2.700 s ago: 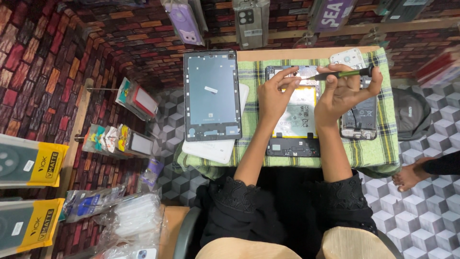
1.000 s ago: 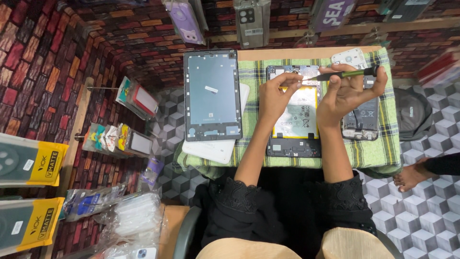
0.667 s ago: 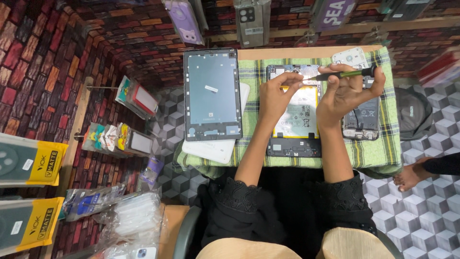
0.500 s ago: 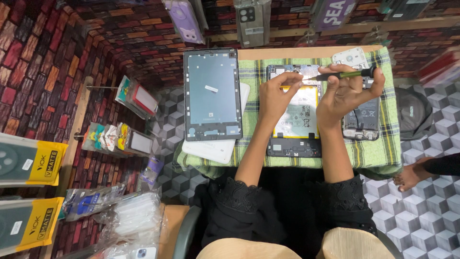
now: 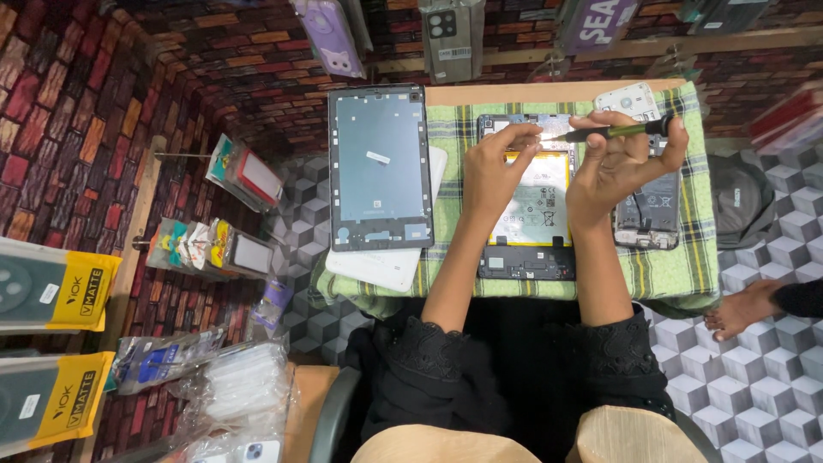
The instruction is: The person uses a screwdriver to remove screws from the internal frame of a disassembled tablet. They then use a prying tool to lift and detach a small metal bracket from the device's interior.
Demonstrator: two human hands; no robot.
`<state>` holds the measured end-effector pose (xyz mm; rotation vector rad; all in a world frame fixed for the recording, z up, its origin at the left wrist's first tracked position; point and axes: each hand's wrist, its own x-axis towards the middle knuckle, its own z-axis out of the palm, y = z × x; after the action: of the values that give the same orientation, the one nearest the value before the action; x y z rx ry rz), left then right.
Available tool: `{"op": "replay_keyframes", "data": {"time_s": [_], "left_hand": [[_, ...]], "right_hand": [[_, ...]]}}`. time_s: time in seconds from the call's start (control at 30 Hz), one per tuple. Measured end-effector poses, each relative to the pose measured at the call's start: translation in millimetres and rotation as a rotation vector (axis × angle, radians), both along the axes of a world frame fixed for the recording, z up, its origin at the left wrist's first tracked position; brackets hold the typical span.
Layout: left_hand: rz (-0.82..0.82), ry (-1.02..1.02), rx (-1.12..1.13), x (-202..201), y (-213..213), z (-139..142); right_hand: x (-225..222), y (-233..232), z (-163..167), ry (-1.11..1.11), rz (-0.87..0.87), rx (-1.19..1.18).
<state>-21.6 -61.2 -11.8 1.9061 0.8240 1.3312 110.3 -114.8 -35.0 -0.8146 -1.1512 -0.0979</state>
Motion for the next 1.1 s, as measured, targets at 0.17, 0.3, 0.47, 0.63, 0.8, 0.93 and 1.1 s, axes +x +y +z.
{"op": "replay_keyframes", "data": {"time_s": [0.17,0.3,0.47,0.63,0.8,0.93,1.1], "left_hand": [[0.074,0.122,0.012,-2.8,-3.9,5.5],[0.065,0.144,-0.022,-4.1,-5.5,6.9],[0.268,0.358,0.183,-3.8,-5.8,-2.2],[0.319,0.533,0.321,-2.3,-4.1,-11.0],[0.336,0.584,0.323,-2.7,-9.1,-9.1],[0.357,0.624,0.293,-2.0,-14.8,-6.1],[0.382,0.620,0.271,2.5,-14.8,-7.2]], "right_hand": [[1.7,1.3,0.7,-0.036,0.013,-0.014],[1.5,2.5,1.2,-0.045,0.018,-0.001],[-0.2,1.6,2.1,-0.038,-0.027,-0.032],[-0.5,1.2,4.3,-0.102,-0.080,-0.098],[-1.7,2.7,7.0,-0.186,-0.131,-0.154],[-2.5,1.3,8.7,-0.188,-0.126,-0.183],[-3.8,0.2,11.2,-0.217,-0.152,-0.223]]}}
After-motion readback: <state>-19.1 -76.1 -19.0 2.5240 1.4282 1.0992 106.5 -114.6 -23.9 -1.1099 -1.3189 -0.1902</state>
